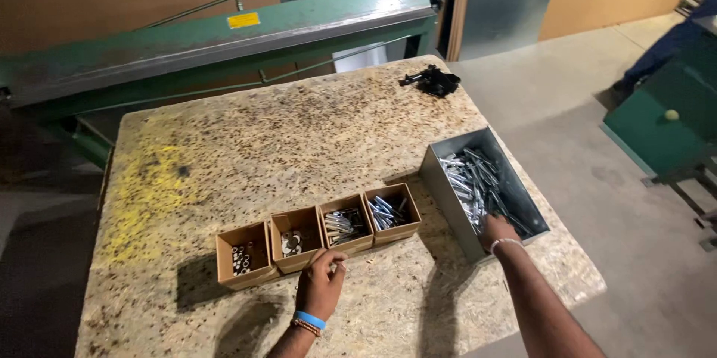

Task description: The person picks metal fasteners from a large metal bin and places them into four small cardboard boxes arranged in a row on a workbench. The person handles the fasteners one at a time, moving them from the bin to the boxes.

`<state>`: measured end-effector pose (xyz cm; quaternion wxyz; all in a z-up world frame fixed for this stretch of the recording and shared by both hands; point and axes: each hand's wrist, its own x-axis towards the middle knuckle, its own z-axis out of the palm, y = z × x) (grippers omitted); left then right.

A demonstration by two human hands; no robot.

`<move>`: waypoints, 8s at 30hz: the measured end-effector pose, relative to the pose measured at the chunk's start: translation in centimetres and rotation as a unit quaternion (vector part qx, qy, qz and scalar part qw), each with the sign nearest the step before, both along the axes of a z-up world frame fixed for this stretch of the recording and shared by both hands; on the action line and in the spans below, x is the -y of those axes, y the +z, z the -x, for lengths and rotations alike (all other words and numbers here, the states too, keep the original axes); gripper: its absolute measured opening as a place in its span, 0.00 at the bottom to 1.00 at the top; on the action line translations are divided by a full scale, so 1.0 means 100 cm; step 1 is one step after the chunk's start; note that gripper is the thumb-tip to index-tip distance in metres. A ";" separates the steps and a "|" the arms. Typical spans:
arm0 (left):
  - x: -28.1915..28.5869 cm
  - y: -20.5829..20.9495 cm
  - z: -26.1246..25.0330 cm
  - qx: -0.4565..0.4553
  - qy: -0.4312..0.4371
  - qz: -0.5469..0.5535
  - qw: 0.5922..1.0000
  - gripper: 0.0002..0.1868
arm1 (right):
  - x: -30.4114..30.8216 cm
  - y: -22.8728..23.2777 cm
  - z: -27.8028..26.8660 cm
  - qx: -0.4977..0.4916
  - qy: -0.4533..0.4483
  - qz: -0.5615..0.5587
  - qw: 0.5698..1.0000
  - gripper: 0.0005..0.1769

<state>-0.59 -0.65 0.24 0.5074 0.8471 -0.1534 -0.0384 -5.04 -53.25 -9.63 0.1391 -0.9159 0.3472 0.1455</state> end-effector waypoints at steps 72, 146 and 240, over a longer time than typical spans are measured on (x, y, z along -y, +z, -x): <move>-0.034 0.120 0.035 0.262 -0.140 -0.167 0.940 0.14 | -0.330 0.167 0.034 0.194 0.138 -0.640 0.730 0.11; -0.063 0.052 -0.014 0.068 -0.021 -0.052 0.996 0.06 | -0.388 0.111 -0.036 0.188 0.218 -0.644 0.709 0.06; 0.019 -0.064 -0.118 0.170 -0.095 -0.149 0.970 0.12 | -0.170 0.095 -0.040 0.319 0.133 -0.115 0.931 0.15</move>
